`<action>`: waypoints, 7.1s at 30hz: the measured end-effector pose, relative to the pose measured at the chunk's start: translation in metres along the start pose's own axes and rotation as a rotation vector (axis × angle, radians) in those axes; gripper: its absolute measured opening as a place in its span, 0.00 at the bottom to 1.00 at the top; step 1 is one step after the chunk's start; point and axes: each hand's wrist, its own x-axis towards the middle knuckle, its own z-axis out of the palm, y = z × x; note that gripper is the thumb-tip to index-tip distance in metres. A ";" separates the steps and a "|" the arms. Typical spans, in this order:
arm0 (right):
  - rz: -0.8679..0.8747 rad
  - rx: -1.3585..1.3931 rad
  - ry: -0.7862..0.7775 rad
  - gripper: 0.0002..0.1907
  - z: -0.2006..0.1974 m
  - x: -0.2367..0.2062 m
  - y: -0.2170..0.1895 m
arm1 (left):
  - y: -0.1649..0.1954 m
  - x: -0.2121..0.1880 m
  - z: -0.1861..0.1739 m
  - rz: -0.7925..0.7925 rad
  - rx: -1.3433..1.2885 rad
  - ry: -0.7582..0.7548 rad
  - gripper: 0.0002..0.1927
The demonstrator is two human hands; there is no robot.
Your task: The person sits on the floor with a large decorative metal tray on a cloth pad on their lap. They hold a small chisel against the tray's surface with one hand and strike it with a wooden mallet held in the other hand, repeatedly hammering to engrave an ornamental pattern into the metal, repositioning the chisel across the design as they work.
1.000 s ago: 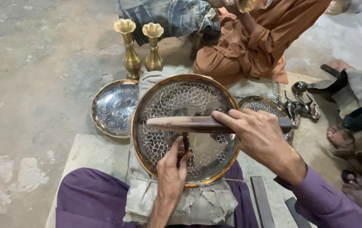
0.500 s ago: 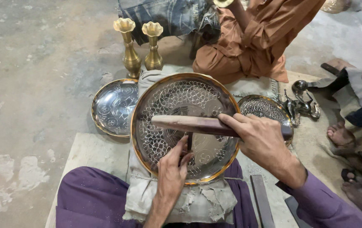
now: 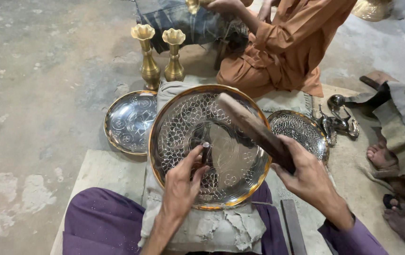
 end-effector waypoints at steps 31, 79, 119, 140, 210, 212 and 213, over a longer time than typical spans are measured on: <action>0.228 0.307 0.413 0.24 0.130 -0.149 0.073 | 0.007 0.058 -0.010 0.417 0.154 -0.834 0.23; 0.259 0.090 0.331 0.22 0.136 -0.154 0.078 | 0.006 0.061 -0.016 0.645 0.174 -0.767 0.27; -0.236 -0.455 -0.074 0.43 -0.024 0.032 -0.040 | -0.005 -0.010 0.019 -0.120 -0.095 0.082 0.27; -0.327 -0.415 0.013 0.41 -0.042 0.043 -0.066 | -0.014 -0.007 0.028 -0.018 -0.152 0.100 0.24; 0.313 0.148 0.313 0.26 0.086 -0.128 0.074 | -0.002 0.047 -0.009 0.403 0.092 -0.688 0.25; 0.388 0.171 0.198 0.27 0.084 -0.126 0.072 | -0.001 0.043 -0.009 0.383 0.137 -0.668 0.26; 0.428 0.181 0.143 0.28 0.081 -0.124 0.070 | -0.001 0.042 -0.008 0.377 0.158 -0.660 0.27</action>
